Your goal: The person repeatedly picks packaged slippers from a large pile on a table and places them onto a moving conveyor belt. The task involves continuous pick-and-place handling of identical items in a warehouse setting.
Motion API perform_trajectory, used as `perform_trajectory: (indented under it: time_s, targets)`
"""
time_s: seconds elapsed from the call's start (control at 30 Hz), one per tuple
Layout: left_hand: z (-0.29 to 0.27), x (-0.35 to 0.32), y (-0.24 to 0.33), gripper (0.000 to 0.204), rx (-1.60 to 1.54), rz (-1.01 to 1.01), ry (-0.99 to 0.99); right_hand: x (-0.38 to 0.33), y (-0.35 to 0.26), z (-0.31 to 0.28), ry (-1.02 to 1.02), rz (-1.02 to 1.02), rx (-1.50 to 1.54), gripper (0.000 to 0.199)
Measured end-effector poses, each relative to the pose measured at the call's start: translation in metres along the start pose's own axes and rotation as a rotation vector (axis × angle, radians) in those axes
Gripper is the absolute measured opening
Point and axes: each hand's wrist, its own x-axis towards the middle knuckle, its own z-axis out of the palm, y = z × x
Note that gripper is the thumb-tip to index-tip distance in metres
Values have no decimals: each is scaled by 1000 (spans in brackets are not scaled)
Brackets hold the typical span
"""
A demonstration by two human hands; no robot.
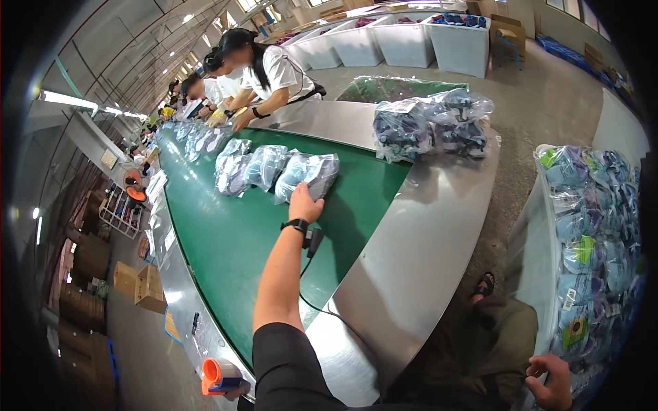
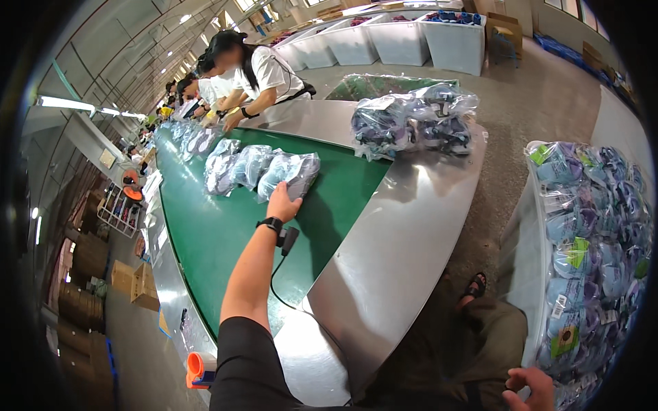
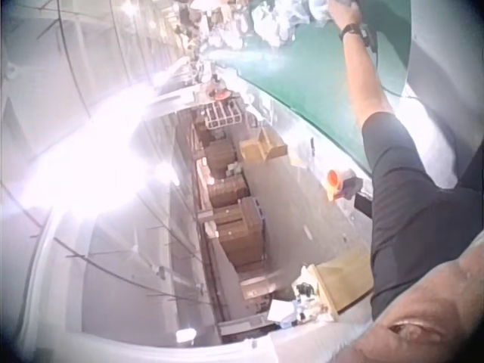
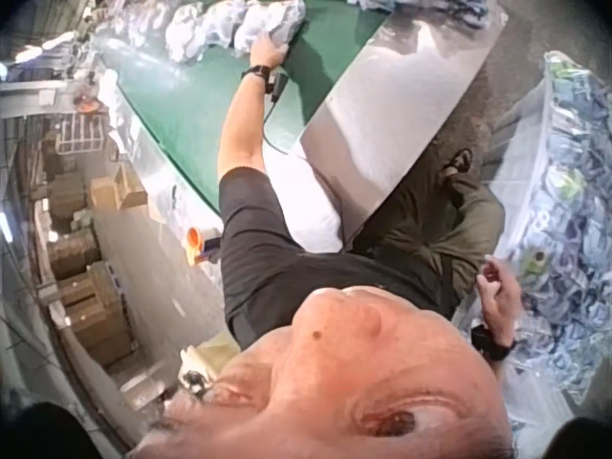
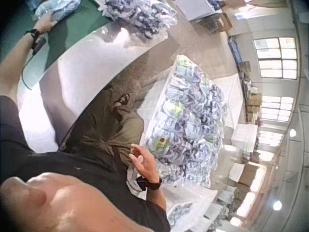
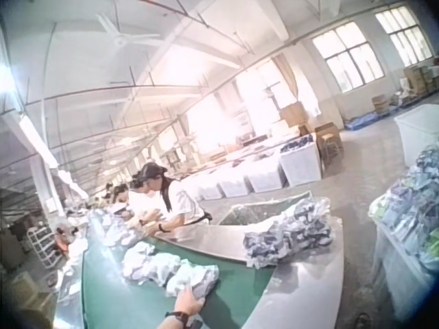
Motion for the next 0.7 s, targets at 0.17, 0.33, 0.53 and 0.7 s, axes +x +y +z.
perform_trajectory:
  time_s: [0.17,0.33,0.53,0.7]
  targets:
    - [2,-69,33,73,7,191,139,-8,9,3,-45,26,64,32]
    - [-21,-133,72,76,-362,-53,-230,-10,23,2,-22,-107,62,33]
    - [-42,-134,104,119,-1749,-557,-537,-9,25,-1,43,-191,40,35]
    - [-20,-111,133,113,-1782,-742,-268,-24,36,-3,62,-276,25,41]
